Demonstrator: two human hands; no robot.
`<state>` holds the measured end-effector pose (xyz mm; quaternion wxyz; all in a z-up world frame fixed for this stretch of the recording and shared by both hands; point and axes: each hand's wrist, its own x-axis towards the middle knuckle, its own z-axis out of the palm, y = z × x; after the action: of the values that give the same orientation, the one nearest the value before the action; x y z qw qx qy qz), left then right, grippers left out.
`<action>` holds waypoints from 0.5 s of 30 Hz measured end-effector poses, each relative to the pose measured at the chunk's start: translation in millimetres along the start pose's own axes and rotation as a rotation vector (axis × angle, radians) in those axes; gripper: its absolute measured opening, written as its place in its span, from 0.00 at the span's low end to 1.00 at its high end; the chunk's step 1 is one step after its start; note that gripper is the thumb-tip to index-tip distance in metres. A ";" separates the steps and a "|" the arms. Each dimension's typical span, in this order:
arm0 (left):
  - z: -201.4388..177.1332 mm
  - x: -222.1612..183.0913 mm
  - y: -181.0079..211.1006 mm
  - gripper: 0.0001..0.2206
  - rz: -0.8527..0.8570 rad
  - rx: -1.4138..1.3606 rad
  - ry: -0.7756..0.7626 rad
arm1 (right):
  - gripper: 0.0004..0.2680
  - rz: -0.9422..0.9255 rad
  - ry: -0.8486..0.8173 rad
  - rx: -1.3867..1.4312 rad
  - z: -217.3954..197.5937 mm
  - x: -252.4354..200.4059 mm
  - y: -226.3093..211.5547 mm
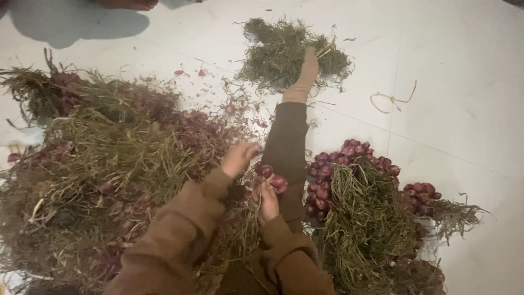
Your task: The person is sitting on the floor, picking up red onions from a large pile and bundling them together by their dried stalks.
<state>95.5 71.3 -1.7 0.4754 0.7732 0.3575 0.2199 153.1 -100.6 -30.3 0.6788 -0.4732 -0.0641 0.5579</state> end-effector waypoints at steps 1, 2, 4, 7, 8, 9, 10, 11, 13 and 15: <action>-10.0 -24.7 37.9 0.14 -0.016 0.016 -0.064 | 0.13 -0.053 -0.041 -0.013 1.1 4.4 5.7; -19.3 -48.6 76.6 0.16 -0.030 0.032 -0.128 | 0.15 -0.108 -0.082 -0.025 1.9 9.1 10.4; -14.6 -61.9 79.3 0.15 -0.001 0.181 -0.143 | 0.11 -0.063 -0.030 -0.002 3.7 4.0 20.2; -18.0 -82.7 97.5 0.19 -0.009 0.288 -0.206 | 0.11 0.033 0.038 -0.001 -8.0 4.2 34.7; -21.3 -88.2 106.6 0.24 -0.039 0.253 -0.255 | 0.13 0.077 0.053 -0.018 -13.6 7.0 38.4; -24.7 -85.9 108.9 0.24 -0.041 0.250 -0.251 | 0.13 0.079 0.050 -0.022 -17.1 8.5 44.4; -28.5 -83.4 111.1 0.27 -0.050 0.131 -0.262 | 0.11 0.048 0.079 0.043 -20.2 10.6 50.6; -32.1 -80.8 113.5 0.30 -0.059 0.012 -0.272 | 0.10 0.017 0.107 0.108 -23.5 12.6 56.5; -33.4 -83.5 124.8 0.35 -0.098 0.020 -0.265 | 0.10 -0.052 0.090 0.055 -14.7 11.4 44.9; -32.2 -86.9 122.7 0.40 -0.138 0.031 -0.261 | 0.13 -0.122 0.073 0.007 -9.1 12.4 40.7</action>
<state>59.5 -12.2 122.2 0.5198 0.7760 0.3486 0.0789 134.9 -98.5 -69.8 0.7150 -0.4859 -0.0661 0.4983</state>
